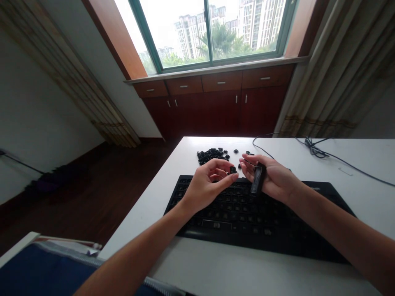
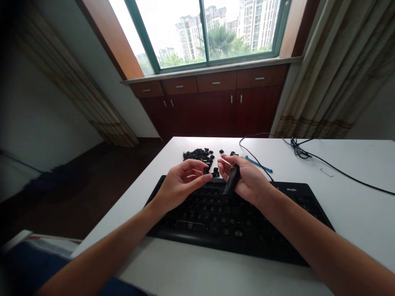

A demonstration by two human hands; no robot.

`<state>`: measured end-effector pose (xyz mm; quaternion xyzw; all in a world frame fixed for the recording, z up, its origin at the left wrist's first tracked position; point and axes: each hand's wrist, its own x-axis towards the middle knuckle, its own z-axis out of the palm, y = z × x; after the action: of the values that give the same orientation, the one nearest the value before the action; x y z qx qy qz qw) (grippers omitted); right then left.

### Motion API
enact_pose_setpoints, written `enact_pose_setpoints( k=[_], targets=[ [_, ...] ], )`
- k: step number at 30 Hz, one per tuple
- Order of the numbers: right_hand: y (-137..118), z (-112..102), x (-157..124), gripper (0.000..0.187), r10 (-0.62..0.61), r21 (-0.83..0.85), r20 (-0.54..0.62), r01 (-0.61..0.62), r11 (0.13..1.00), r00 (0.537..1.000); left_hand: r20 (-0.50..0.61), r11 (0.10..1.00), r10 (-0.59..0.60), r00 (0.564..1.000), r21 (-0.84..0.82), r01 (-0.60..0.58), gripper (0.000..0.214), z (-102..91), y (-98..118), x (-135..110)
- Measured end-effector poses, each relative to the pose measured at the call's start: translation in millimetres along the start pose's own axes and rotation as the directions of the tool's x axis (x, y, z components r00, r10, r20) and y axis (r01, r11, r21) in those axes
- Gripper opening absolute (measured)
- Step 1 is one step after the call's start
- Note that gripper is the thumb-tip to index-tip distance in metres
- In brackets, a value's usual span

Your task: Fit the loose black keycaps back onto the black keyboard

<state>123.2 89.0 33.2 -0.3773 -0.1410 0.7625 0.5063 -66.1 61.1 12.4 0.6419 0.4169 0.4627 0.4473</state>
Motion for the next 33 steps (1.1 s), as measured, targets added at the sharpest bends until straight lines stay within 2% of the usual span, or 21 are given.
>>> enact_pose_setpoints(
  k=[3,9,13,15,17,19,21,24,28,33],
  targets=[
    [-0.1,1.6,-2.3,0.019,0.000,0.006,-0.009,0.000,1.000,1.000,-0.018,0.999,0.010,1.000,0.032,-0.009,0.034,0.4,-0.8,0.2],
    [-2.9,4.6,-4.4,0.031,0.004,-0.001,-0.010,-0.004,1.000,1.000,-0.021,0.999,0.023,1.000,0.044,-0.022,0.034,0.7,-1.0,0.4],
    [-16.5,3.1,-2.2,0.009,0.001,0.053,-0.007,0.000,0.999,1.000,-0.002,0.999,0.019,1.000,0.050,-0.019,0.032,1.1,0.1,-0.1],
    [-25.3,0.4,-2.3,0.004,0.017,0.149,0.048,-0.024,0.989,0.999,0.008,0.998,0.017,1.000,0.060,-0.017,0.032,1.6,0.6,-0.4],
    [-32.0,-2.6,-3.6,0.012,-0.019,0.222,0.140,-0.013,0.975,0.990,0.015,0.997,0.015,1.000,0.070,-0.016,0.031,2.2,1.0,-0.7],
    [-34.8,-4.4,-5.3,0.017,-0.096,0.222,0.206,0.049,0.974,0.974,0.019,0.997,0.013,1.000,0.080,-0.015,0.032,2.6,1.3,-1.0],
    [-34.3,-4.3,-6.2,0.015,-0.161,0.191,0.216,0.120,0.974,0.963,0.024,0.996,0.009,1.000,0.085,-0.011,0.032,2.7,1.3,-1.3],
    [-30.4,-2.5,-5.3,0.013,-0.221,0.177,0.171,0.191,0.966,0.960,0.041,0.997,-0.004,0.999,0.082,0.000,0.032,2.3,1.0,-1.7],
    [-24.8,-2.1,-1.0,0.028,-0.286,0.146,0.039,0.278,0.949,0.957,0.056,0.996,-0.012,0.998,0.088,0.007,0.030,1.8,-0.1,-2.1],
    [-20.7,-3.6,1.8,0.039,-0.285,0.106,-0.041,0.287,0.952,0.958,0.074,0.994,0.008,0.997,0.109,-0.016,0.033,1.4,-1.7,-2.0]
  ],
)
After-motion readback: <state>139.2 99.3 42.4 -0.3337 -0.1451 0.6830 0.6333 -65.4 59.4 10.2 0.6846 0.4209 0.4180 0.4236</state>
